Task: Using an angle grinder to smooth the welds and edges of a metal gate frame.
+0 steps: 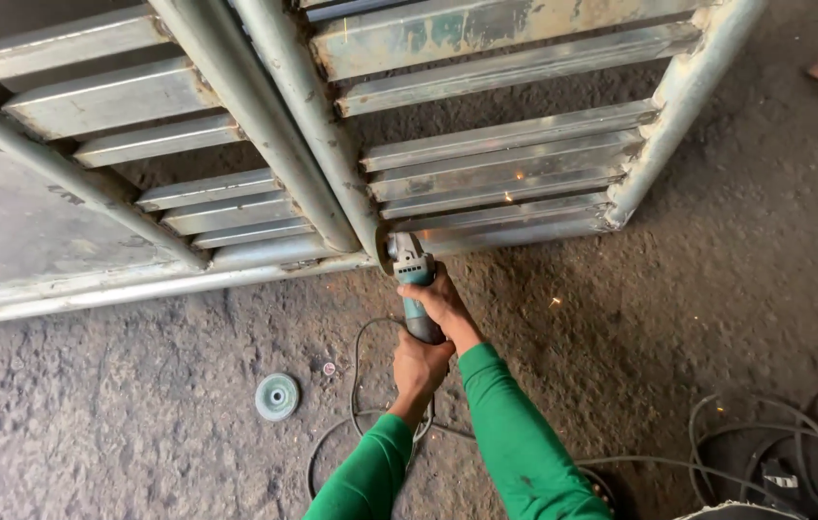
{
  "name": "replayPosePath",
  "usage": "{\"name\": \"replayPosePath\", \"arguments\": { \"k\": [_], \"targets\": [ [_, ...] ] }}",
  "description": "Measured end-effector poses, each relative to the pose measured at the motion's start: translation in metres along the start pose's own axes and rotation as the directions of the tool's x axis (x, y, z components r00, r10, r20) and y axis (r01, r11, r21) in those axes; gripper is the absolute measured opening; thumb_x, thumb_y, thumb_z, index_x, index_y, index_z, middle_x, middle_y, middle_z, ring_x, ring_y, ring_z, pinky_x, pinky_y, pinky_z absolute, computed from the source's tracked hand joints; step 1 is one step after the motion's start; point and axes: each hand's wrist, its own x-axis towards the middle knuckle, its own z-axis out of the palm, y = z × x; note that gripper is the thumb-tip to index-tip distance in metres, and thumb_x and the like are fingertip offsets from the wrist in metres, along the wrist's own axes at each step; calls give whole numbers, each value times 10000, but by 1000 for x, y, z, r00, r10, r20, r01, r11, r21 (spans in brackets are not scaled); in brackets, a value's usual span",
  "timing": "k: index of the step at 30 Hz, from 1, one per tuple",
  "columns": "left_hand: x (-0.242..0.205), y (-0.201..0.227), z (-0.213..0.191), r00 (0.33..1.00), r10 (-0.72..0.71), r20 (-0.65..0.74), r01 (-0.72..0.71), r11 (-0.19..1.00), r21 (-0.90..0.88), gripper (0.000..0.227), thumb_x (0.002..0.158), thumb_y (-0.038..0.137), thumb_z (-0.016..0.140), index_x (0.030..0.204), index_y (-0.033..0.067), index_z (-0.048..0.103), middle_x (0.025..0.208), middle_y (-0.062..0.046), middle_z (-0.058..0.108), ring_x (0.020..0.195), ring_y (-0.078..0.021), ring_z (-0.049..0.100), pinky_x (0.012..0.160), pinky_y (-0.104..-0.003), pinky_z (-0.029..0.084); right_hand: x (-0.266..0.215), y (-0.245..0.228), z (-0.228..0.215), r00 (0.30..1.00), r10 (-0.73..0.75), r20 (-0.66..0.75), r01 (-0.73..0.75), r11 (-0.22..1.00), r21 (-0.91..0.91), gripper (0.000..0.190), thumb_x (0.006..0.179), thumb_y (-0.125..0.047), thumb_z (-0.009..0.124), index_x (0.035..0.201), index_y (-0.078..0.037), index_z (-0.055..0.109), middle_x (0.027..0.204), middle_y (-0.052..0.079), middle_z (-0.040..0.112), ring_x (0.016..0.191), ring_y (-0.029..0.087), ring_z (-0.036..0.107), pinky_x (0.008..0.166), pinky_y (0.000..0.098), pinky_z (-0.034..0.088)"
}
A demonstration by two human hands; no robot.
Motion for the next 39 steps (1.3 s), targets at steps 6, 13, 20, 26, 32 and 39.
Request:
{"name": "replayPosePath", "arguments": {
  "k": [6, 13, 20, 26, 32, 39],
  "targets": [
    [-5, 4, -13, 999, 43, -15, -43, 999, 11, 643, 674, 307, 705, 1223, 36, 509, 1065, -246, 718, 1084, -464, 704, 922, -577, 535, -5, -15, 14, 998, -63, -2, 63, 996, 66, 945, 652, -406, 889, 1347, 13, 404, 1124, 210, 555, 1091, 369, 590, 877, 541, 456],
    [-1, 0, -18, 999, -11, -35, 13, 999, 47, 597, 696, 347, 715, 1192, 70, 533, 1086, -213, 731, 1104, -435, 704, 943, -562, 540, 20, 17, 25, 994, -105, 19, 100, 976, 193, 839, 646, -323, 903, 1276, -37, 429, 994, 135, 583, 933, 293, 622, 790, 469, 512],
    [18, -10, 9, 995, -87, -38, 90, 994, 67, 735, 610, 563, 778, 1116, 96, 519, 1114, -227, 756, 1039, -432, 721, 904, -495, 541, 24, 22, 13, 1000, -25, -12, 28, 960, 278, 755, 525, -185, 824, 1222, -130, 539, 1047, 62, 667, 864, 154, 614, 693, 312, 534],
    [10, 21, -2, 1000, -7, -20, 7, 1000, -25, 671, 625, 491, 741, 1148, 120, 540, 1068, -195, 750, 988, -430, 707, 856, -515, 536, 49, 13, -2, 987, -159, -16, 158, 953, 258, 501, 576, -159, 778, 1063, -100, 675, 867, 57, 695, 689, 137, 603, 591, 300, 525],
    [-10, -19, 11, 991, -131, 28, 130, 991, 21, 648, 666, 525, 729, 1124, 113, 527, 1115, -157, 743, 1037, -395, 704, 891, -494, 540, -20, 10, 3, 985, 161, -54, -163, 986, -36, 709, 600, -384, 780, 1212, -126, 532, 1048, 122, 651, 887, 268, 631, 713, 382, 484],
    [-4, -13, -22, 1000, -13, 2, 13, 1000, -7, 652, 677, 315, 743, 1249, 81, 536, 1108, -217, 727, 1124, -447, 696, 954, -564, 527, -12, -2, 24, 998, 26, -65, -23, 999, 46, 1015, 686, -416, 891, 1443, -13, 348, 1345, 283, 523, 1256, 443, 545, 994, 594, 454]
  ]
}}
